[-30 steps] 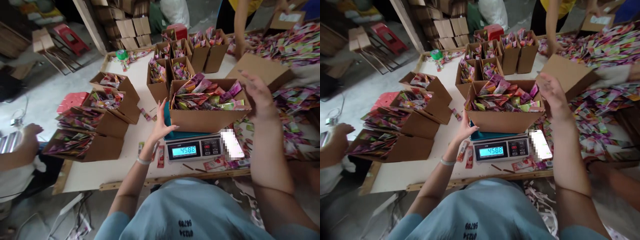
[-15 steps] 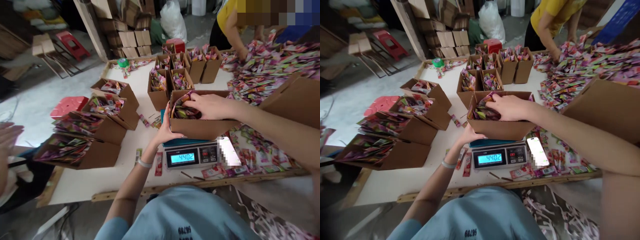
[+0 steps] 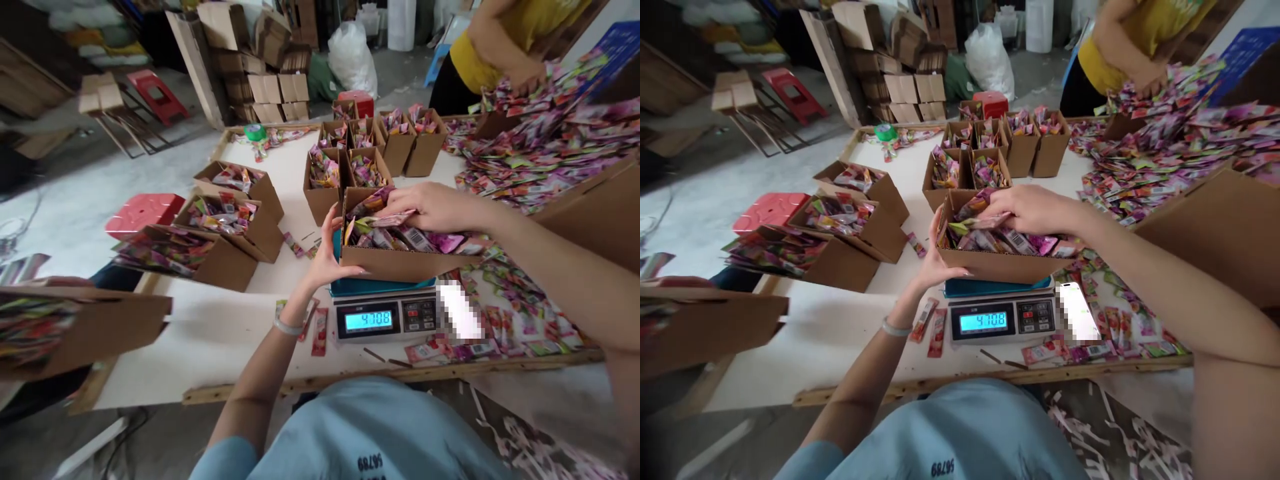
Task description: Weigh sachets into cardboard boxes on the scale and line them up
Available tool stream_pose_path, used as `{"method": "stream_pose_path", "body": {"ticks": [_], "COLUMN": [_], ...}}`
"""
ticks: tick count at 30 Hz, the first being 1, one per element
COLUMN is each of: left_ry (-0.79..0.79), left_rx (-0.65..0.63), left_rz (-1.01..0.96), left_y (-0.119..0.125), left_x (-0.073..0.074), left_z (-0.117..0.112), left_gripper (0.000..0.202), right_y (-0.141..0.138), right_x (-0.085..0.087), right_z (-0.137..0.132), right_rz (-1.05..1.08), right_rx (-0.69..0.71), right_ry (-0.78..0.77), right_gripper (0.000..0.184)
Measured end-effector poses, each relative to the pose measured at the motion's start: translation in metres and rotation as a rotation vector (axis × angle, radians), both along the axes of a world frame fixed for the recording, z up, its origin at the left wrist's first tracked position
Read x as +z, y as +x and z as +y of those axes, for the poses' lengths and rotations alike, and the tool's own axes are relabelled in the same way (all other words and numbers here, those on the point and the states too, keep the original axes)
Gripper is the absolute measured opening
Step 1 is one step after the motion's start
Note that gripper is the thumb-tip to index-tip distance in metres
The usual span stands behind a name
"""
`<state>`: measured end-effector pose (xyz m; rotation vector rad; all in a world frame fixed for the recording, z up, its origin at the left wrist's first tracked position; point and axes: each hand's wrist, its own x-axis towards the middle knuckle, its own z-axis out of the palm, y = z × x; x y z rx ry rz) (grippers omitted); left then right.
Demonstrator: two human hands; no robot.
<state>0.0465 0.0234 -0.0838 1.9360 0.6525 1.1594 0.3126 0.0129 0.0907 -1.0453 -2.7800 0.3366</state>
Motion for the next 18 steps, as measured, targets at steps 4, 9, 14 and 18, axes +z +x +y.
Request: {"method": "stream_pose_path", "body": {"ticks": [4,9,14,18], "left_ry": [-0.009,0.017,0.058,0.038], "left_rx": [-0.03,-0.011,-0.026,-0.026], "left_rz": [0.004,0.066,0.087,0.105], "left_y": [-0.004,-0.004,-0.007,-0.01], "left_x": [0.004,0.004,-0.003,-0.005], "left_z": [0.004,0.006,0.009,0.011], "left_gripper": [0.152,0.144,0.147,0.157], "right_y": [0.002,0.003,0.015,0.026], "right_x": [-0.004,0.005,0.011,0.016], "right_z": [-0.004,-0.009,-0.006,-0.005], "right_rz": [0.156,0.326,0.561,0.74], "right_rx": [0.02,-0.015,-0.146,-0.3], "right_ry": [0.06,0.063,0.149,0.286], "right_gripper": [0.042,0.032,0.033,0.028]}}
